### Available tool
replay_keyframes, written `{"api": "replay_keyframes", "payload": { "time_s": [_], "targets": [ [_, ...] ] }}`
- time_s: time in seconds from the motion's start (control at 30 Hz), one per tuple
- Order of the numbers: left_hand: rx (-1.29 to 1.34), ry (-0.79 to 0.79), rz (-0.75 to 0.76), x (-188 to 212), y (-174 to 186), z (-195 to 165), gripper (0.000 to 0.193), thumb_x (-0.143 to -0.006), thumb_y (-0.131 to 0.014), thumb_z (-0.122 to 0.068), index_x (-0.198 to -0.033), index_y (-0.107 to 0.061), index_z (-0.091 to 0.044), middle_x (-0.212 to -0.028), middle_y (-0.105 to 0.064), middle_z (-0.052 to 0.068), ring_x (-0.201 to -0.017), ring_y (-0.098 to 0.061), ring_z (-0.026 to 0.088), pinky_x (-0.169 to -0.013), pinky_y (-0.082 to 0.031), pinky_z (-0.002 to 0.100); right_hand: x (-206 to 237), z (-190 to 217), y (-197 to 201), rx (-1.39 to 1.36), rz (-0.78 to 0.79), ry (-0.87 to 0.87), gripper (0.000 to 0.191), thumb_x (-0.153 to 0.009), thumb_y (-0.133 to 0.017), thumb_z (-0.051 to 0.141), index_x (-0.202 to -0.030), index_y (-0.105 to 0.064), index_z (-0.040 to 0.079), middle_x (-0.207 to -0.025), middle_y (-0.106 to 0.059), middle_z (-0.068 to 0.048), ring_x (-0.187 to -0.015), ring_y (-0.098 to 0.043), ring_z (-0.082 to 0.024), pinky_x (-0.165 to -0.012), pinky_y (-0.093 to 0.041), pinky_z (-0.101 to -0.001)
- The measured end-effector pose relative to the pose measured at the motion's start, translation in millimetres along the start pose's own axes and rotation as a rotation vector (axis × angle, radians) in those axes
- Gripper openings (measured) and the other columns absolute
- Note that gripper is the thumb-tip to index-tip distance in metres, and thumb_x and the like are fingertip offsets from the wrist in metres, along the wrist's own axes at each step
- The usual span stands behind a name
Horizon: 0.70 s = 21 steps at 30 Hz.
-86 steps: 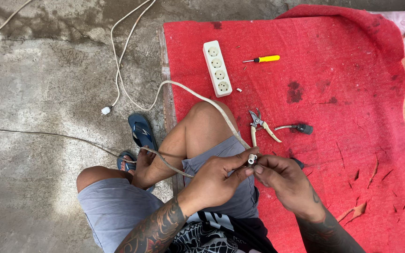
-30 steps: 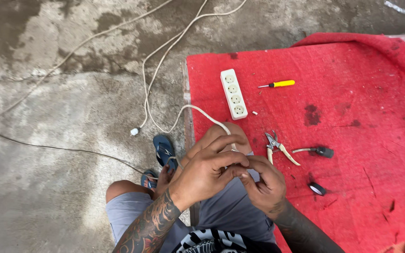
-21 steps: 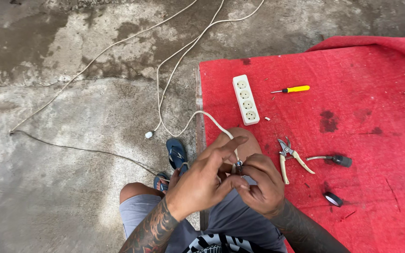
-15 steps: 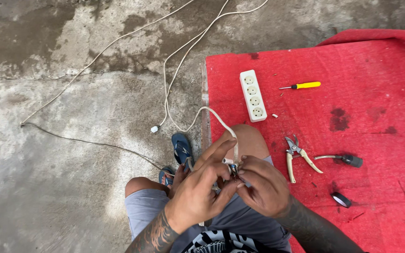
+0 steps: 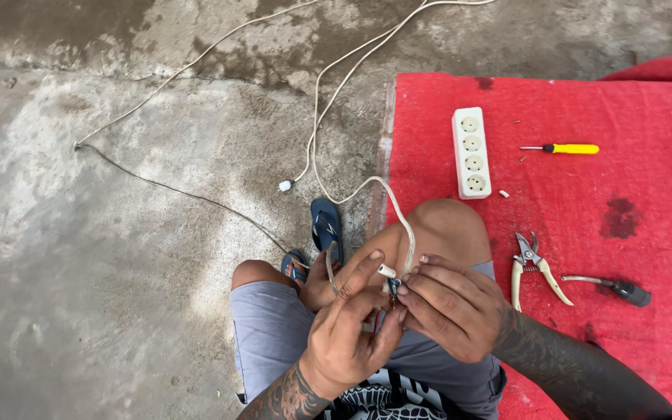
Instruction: The person sits on the ground repairing a power cord, stripping the insulation from the cord end and wiring a replacement plug, then wrapping the joint with electrical tape. They use pliers to cut and strip the wire and handle a screwdriver and power strip on the mat beside them.
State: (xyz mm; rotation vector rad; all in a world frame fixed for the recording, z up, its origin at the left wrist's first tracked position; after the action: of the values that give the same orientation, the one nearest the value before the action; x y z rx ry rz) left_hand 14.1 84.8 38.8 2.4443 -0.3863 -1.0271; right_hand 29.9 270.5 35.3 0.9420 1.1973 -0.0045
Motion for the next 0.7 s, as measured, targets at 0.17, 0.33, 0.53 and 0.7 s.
{"api": "replay_keyframes", "payload": {
  "time_s": [0.17,0.33,0.53,0.7],
  "targets": [
    [0.006,-0.043,-0.068,5.6,10.7,3.8,0.012,-0.096,-0.071,0.002,-0.100,-0.060,0.004,-0.139,-0.061,0.031,-0.105,-0.077,0.032,-0.114,-0.052,0.055,-15.5,9.5,-8.4,0.004,0.017,0.055,0.032,-0.091,-0.080,0.021,-0.108,-0.072,-0.006,-0.108,-0.070,-0.017,-0.104,-0.069,-0.030,-0.092,-0.062,-0.0459],
    [0.081,0.040,-0.115,10.6,25.0,3.9,0.003,-0.096,-0.063,0.001,-0.097,-0.061,0.002,-0.131,-0.064,0.028,-0.119,-0.070,0.037,-0.124,-0.033,0.061,-26.4,13.6,-12.5,0.032,0.045,0.153,0.029,-0.096,-0.080,0.019,-0.112,-0.073,-0.004,-0.111,-0.069,-0.013,-0.105,-0.066,-0.026,-0.094,-0.061,-0.0426],
    [0.245,0.162,-0.171,18.3,33.3,10.4,0.002,-0.097,-0.064,0.001,-0.098,-0.064,0.003,-0.113,-0.065,0.019,-0.126,-0.060,0.034,-0.119,-0.041,0.052,-31.1,7.1,-16.7,-0.088,0.161,0.264,0.031,-0.093,-0.072,0.017,-0.116,-0.072,-0.003,-0.118,-0.069,-0.012,-0.107,-0.065,-0.026,-0.095,-0.059,-0.0445],
    [0.322,0.185,-0.111,24.2,38.5,14.4,0.001,-0.098,-0.066,0.003,-0.098,-0.066,0.004,-0.103,-0.068,0.014,-0.127,-0.059,0.032,-0.105,-0.051,0.042,-35.7,4.1,-19.6,-0.177,0.177,0.267,0.034,-0.088,-0.070,0.017,-0.117,-0.072,-0.001,-0.116,-0.068,-0.009,-0.107,-0.065,-0.024,-0.098,-0.057,-0.0445]
  ]
}}
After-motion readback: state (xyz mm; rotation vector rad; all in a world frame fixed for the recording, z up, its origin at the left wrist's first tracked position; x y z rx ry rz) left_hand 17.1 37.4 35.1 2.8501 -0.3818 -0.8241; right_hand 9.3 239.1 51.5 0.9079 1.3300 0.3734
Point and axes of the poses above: each hand's wrist, its own x-axis away from the middle knuckle, its own y-axis out of the back of the hand, z = x × y, the point moved 3 cm from there along -x, towards the middle knuckle
